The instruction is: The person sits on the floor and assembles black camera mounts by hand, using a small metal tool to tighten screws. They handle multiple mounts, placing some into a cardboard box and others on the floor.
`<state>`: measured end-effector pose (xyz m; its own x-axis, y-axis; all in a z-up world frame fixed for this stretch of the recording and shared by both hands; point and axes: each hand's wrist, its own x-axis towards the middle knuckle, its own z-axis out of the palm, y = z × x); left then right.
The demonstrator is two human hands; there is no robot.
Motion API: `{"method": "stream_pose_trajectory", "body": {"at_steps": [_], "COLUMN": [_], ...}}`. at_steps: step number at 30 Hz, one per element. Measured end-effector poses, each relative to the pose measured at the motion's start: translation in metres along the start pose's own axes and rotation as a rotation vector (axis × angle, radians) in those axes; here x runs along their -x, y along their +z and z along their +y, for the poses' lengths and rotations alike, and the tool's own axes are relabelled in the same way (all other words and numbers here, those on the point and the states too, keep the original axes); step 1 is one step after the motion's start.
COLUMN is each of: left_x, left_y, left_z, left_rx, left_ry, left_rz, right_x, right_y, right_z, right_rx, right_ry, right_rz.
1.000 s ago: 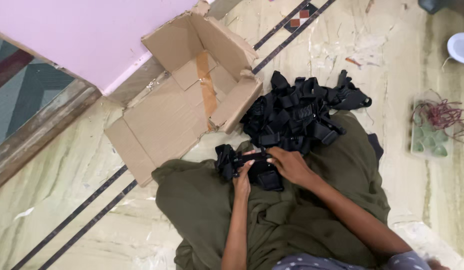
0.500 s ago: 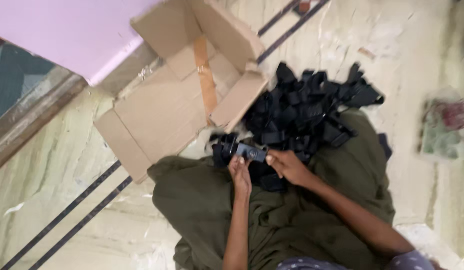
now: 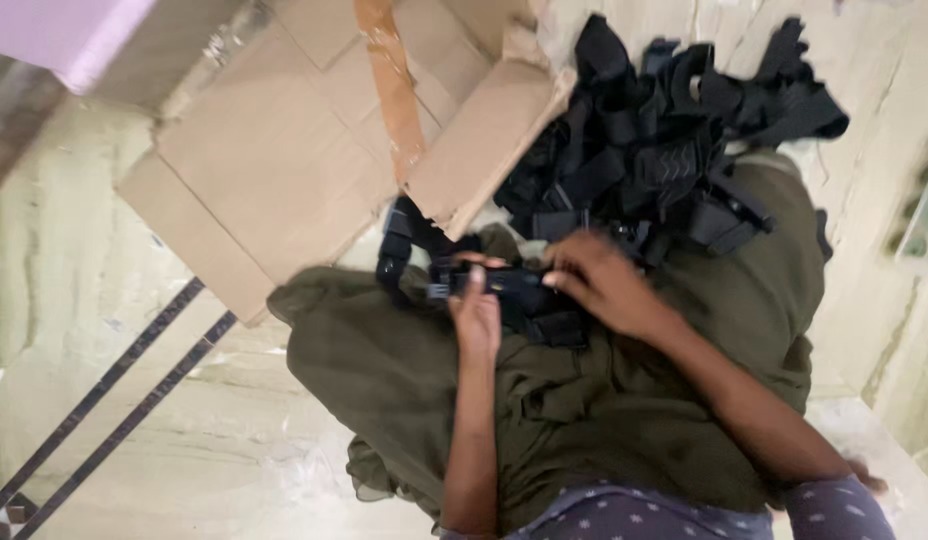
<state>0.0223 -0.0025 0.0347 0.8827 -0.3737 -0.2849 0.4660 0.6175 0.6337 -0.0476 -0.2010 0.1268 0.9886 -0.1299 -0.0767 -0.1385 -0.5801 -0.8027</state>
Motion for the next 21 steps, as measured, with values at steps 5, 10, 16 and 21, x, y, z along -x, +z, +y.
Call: {"method": "stream_pose_trajectory", "body": {"at_steps": [5, 10, 16, 21], "left_x": [-0.007, -0.009, -0.009, -0.012], "left_y": [-0.031, -0.031, -0.030, -0.034], "left_z": [0.025, 0.017, 0.014, 0.015], "left_rx": [0.386, 0.291, 0.214, 0.281], "left_ry": [0.029, -0.001, -0.013, 0.003], "left_rz": [0.130, 0.240, 0.171, 0.226], "right_x": [-0.012, -0.041, -0.070, -0.052], "right_y": [-0.007, 0.006, 0.005, -0.047], "right_z": [0.021, 0.038, 0.051, 0.044], "right_rx": [0.584, 0.558, 0.549, 0.668], "right_ry": [-0.058, 0.117, 0.155, 0.053], "right_rz": [0.070, -0.146, -0.094, 0.367]}}
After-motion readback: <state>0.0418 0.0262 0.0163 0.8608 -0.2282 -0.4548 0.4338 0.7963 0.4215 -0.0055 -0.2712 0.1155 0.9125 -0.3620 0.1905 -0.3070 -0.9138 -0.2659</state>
